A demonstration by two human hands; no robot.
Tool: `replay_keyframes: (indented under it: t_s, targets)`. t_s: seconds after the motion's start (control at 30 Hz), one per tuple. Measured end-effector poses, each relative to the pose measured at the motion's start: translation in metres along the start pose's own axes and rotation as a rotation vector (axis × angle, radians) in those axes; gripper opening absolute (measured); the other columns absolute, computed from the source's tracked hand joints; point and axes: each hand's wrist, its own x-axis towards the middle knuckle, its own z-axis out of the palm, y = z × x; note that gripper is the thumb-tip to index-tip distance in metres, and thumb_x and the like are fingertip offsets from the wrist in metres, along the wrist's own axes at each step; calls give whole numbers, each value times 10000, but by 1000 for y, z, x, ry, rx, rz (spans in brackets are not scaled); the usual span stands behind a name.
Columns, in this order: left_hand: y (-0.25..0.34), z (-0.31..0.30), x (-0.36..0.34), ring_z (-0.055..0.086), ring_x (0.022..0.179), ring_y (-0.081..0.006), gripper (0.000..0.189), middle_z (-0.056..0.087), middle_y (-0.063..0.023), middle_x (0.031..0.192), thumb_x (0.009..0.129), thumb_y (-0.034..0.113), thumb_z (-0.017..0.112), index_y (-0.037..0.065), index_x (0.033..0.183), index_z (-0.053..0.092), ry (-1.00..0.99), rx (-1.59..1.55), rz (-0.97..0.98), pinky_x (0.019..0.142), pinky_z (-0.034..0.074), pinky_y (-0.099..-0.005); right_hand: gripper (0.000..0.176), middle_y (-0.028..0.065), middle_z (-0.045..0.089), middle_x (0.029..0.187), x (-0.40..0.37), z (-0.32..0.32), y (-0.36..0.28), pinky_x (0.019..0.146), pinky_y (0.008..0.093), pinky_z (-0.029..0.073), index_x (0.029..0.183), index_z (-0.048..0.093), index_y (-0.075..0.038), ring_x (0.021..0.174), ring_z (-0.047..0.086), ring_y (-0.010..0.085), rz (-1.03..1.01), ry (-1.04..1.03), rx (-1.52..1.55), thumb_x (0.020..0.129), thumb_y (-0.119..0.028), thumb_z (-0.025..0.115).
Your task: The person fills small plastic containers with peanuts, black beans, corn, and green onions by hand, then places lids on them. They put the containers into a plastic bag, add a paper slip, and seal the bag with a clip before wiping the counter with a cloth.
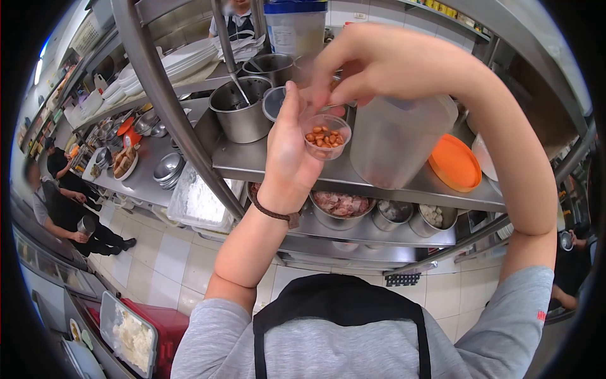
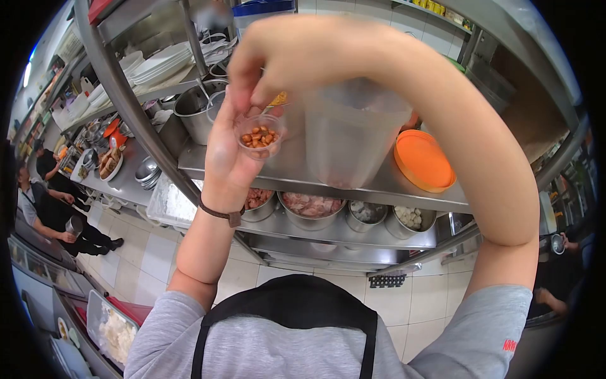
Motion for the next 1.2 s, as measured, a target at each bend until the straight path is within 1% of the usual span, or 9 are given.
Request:
replay_keyframes:
  t_s: [0.07, 0.2, 0.37, 0.47, 0.67, 0.7, 0.77, 1.1, 1.2]
  targets:
    - [-1, -3, 0, 559, 869, -227, 321, 528, -62, 969, 931, 370, 398, 65, 973, 489, 47, 11, -6, 651, 513, -359, 115, 25, 599, 730, -14, -10, 5, 585, 228, 475, 852, 620, -13, 663, 570, 113, 136, 184, 11, 768, -77, 576]
    - [-19, -17, -5, 575, 804, -201, 341, 540, -50, 916, 917, 413, 422, 81, 933, 498, 15, -12, -110, 643, 514, -356, 116, 29, 599, 717, -30, -27, 45, 560, 248, 473, 834, 600, -1, 656, 574, 116, 394, 103, -133, 802, -101, 550]
    - [-49, -14, -19, 585, 739, -183, 338, 548, -44, 855, 918, 408, 422, 78, 910, 498, -45, -77, -329, 612, 516, -338, 320, 85, 622, 973, -12, 14, 102, 732, 310, 479, 1089, 567, -15, 862, 584, 170, 588, -779, -10, 815, -180, 557]
    - [-51, -6, -21, 582, 735, -179, 338, 528, -39, 854, 919, 407, 420, 77, 905, 491, -20, 10, -299, 609, 514, -329, 440, 91, 574, 1113, -10, 15, 105, 817, 320, 451, 1215, 493, -48, 979, 541, 159, 393, -926, -30, 811, -206, 563]
    - [-55, -7, -15, 565, 793, -163, 354, 511, -43, 833, 924, 416, 400, 74, 882, 481, -5, 66, -246, 607, 497, -307, 524, 50, 585, 1142, -9, 30, 153, 726, 505, 439, 1159, 569, -198, 952, 566, 215, 996, -708, 292, 660, -256, 718]
    - [-55, -9, -14, 570, 810, -166, 338, 511, -39, 842, 925, 406, 406, 79, 893, 482, -33, 59, -238, 609, 510, -319, 524, 50, 585, 1142, -9, 30, 149, 726, 505, 439, 1159, 569, -198, 952, 566, 215, 997, -708, 290, 660, -256, 718]
    - [-55, -10, -13, 570, 806, -166, 338, 511, -40, 841, 926, 406, 403, 79, 891, 482, -34, 64, -230, 610, 509, -319, 416, 70, 579, 1069, -9, 31, 135, 769, 303, 454, 1195, 518, -67, 912, 537, 139, 876, -869, 122, 832, -265, 562]
    - [-51, -10, -13, 570, 804, -165, 348, 523, -39, 846, 926, 417, 396, 84, 889, 489, -15, 75, -252, 610, 506, -312, 243, 64, 629, 823, 1, 17, 112, 630, 327, 473, 939, 647, -52, 740, 593, 156, 421, -854, -119, 735, -184, 635]
    - [-47, -9, -13, 569, 809, -163, 375, 521, -43, 869, 927, 436, 382, 79, 896, 491, -73, 95, -219, 611, 507, -305, 187, 62, 627, 756, -8, 2, 88, 617, 300, 491, 868, 656, -28, 707, 606, 145, 491, -431, -407, 709, -124, 629]
